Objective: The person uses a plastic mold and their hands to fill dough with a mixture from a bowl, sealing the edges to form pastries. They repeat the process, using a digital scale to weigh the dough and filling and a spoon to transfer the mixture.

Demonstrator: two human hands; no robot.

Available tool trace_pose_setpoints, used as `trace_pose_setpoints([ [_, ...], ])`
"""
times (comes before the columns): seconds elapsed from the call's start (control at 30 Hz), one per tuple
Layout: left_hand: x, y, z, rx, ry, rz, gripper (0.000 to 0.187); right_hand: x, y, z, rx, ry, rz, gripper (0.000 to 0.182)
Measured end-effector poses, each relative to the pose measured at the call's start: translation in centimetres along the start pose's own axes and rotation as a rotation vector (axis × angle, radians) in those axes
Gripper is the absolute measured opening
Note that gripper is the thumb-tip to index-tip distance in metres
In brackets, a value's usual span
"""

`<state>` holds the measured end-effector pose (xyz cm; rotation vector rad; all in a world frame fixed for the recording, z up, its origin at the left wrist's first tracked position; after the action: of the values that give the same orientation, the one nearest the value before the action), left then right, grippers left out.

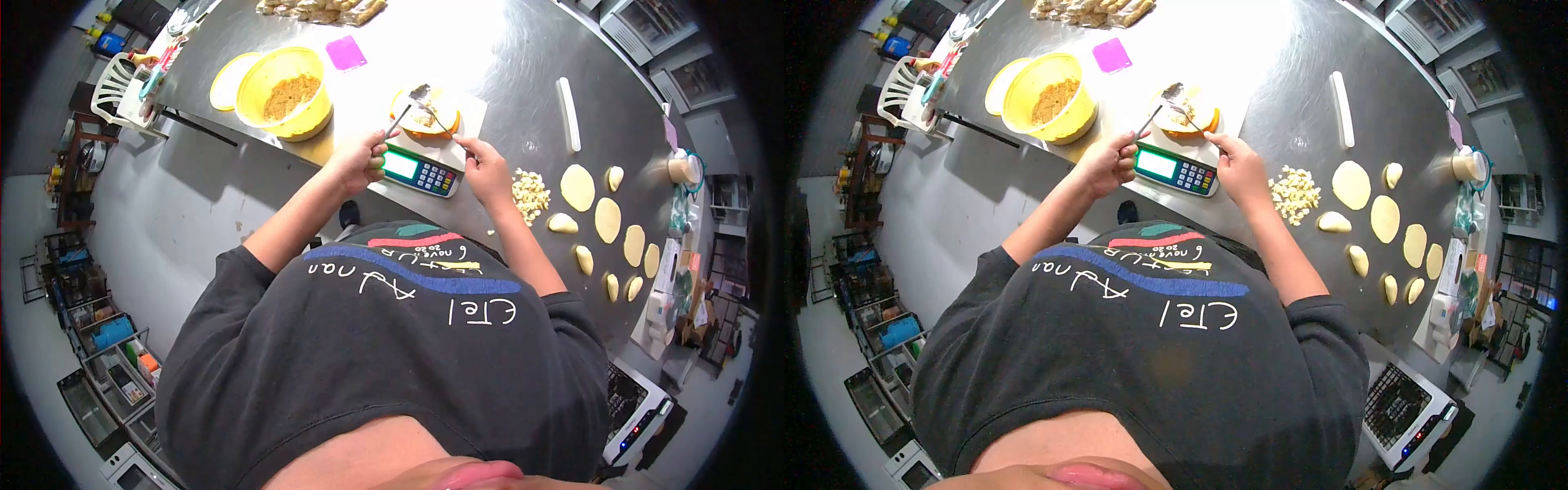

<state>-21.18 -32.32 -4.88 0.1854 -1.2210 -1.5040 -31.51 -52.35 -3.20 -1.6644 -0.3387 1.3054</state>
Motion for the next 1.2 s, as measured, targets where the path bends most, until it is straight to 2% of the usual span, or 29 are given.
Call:
trace_pose_setpoints([
  [0.23, -0.4, -0.4, 0.7, -0.016, -0.059, -0.034, 0.034, 0.3, 0.4, -0.5, 0.024, 0.023, 0.053, 0.041],
  [0.33, -0.6, -0.5, 1.1, -0.036, -0.005, -0.050, 0.034, 0.3, 0.6, -0.8, 0.016, 0.025, 0.032, 0.039],
  [0.63, -0.9, -0.4, 1.4, -0.007, -0.008, -0.081, 0.032, 0.5, 1.0, -1.0, -0.049, 0.052, 0.039, 0.042],
  [0.73, -1.3, -0.4, 1.6, -0.022, 0.016, -0.124, 0.032, 0.1, 0.7, -0.9, -0.010, 0.084, 0.014, 0.040],
  [0.9, -2.6, 0.3, 2.5, -0.014, 0.054, -0.110, 0.033, -0.6, 1.3, -1.3, 0.187, 0.052, -0.015, 0.034],
  [1.03, -3.3, 1.5, 2.8, 0.003, 0.082, -0.092, 0.033, -0.8, 1.6, -1.5, 0.181, 0.081, -0.021, 0.036],
  [1.2, -4.1, 2.8, 2.2, -0.003, 0.040, -0.093, 0.033, -0.3, 1.5, -1.6, 0.349, -0.040, 0.078, 0.039],
])
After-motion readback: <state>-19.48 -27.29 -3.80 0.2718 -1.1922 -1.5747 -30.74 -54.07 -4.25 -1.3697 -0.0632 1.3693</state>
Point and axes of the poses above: each hand's wrist, its own z-axis away from the middle knuckle, its own x-axis out of the palm, y = z × x, the point moved 4 cm from there along -z, towards the middle knuckle, and after that the axes turned 15 degrees about x, right-handed, at the moved point
